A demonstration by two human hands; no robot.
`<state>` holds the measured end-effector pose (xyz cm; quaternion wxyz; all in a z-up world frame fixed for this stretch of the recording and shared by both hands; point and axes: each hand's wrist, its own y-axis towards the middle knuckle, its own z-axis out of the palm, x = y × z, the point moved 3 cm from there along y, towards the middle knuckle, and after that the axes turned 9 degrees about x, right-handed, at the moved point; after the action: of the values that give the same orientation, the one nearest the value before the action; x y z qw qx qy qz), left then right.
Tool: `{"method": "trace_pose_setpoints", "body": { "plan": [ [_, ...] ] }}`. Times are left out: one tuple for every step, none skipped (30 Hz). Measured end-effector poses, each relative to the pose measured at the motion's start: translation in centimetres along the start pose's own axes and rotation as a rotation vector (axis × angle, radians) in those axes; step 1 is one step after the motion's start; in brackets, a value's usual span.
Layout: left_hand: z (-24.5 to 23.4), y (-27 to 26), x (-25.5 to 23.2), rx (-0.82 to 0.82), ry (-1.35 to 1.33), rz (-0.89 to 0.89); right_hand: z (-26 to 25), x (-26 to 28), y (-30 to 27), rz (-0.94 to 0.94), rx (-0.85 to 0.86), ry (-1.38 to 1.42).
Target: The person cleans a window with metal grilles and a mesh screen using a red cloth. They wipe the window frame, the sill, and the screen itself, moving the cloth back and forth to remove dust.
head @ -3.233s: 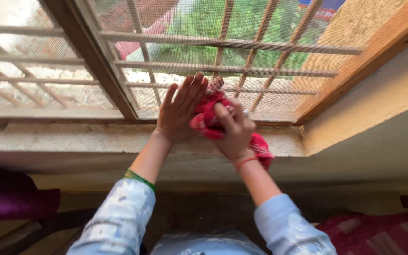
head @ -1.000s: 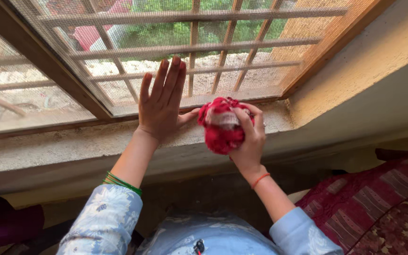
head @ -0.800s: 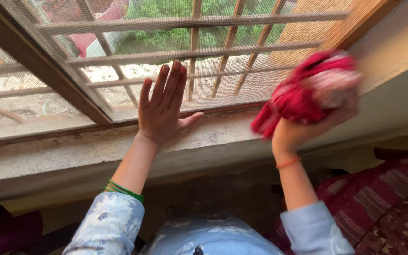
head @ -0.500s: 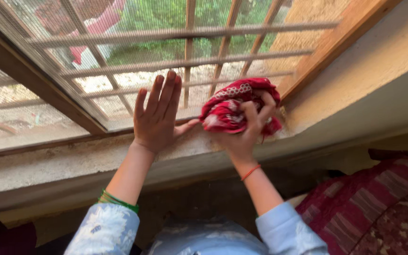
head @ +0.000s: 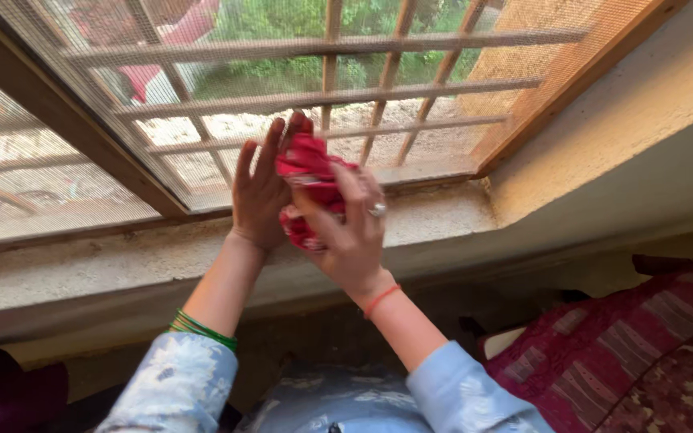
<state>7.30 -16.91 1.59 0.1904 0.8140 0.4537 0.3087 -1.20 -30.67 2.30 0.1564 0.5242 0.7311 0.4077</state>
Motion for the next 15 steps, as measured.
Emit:
{"method": "trace_pose_setpoints", "body": {
  "plan": [
    [0.2,-0.1,0.1,0.056,0.071,0.000,0.1,-0.7,0.1,-0.010,0.005,0.066],
    [0.0,-0.2,-0.1,0.021,-0.038,0.013,0.2,-1.5,0.1,-0.020,0.010,0.132],
    [-0.1,-0.2,-0.2,-0.016,-0.143,0.030,0.0,-3.6,0.0,0.137,-0.035,0.217],
    [-0.2,-0.2,-0.2,-0.054,-0.248,0.048,-0.8,-6.3,-0.2,0.295,-0.076,0.305],
    [-0.2,-0.1,0.0,-0.064,-0.230,0.048,-2.5,-9.2,-0.6,0.447,-0.191,0.362],
    [-0.1,0.0,0.1,-0.074,-0.212,0.048,-3.5,-11.2,-1.1,0.599,-0.307,0.419],
    [0.0,-0.1,-0.1,-0.081,-0.199,0.046,-3.5,-11.5,-1.4,0.568,-0.362,0.401],
    [0.1,-0.3,-0.3,-0.079,-0.212,0.044,-3.5,-11.5,-1.7,0.536,-0.417,0.382],
    [0.1,-0.3,-0.3,-0.080,-0.222,0.042,-3.3,-11.3,-1.5,0.500,-0.473,0.364],
    [0.2,-0.2,-0.3,-0.081,-0.232,0.041,-2.1,-10.0,-1.4,0.536,-0.388,0.341],
    [0.4,-0.2,-0.3,-0.068,-0.186,0.030,-0.3,-8.0,-1.3,0.571,-0.300,0.322],
    [0.5,-0.1,-0.4,-0.056,-0.140,0.020,1.3,-5.3,-0.5,0.354,-0.175,0.259],
    [0.6,-0.1,-0.5,-0.042,-0.097,0.009,2.2,-3.1,0.1,0.138,-0.047,0.195],
    [0.8,-0.2,-0.4,-0.027,-0.056,0.000,1.8,-2.8,0.4,0.097,-0.051,0.200],
    [0.9,-0.2,-0.4,-0.011,-0.020,-0.012,1.4,-2.7,0.6,0.057,-0.051,0.202]
  ]
}}
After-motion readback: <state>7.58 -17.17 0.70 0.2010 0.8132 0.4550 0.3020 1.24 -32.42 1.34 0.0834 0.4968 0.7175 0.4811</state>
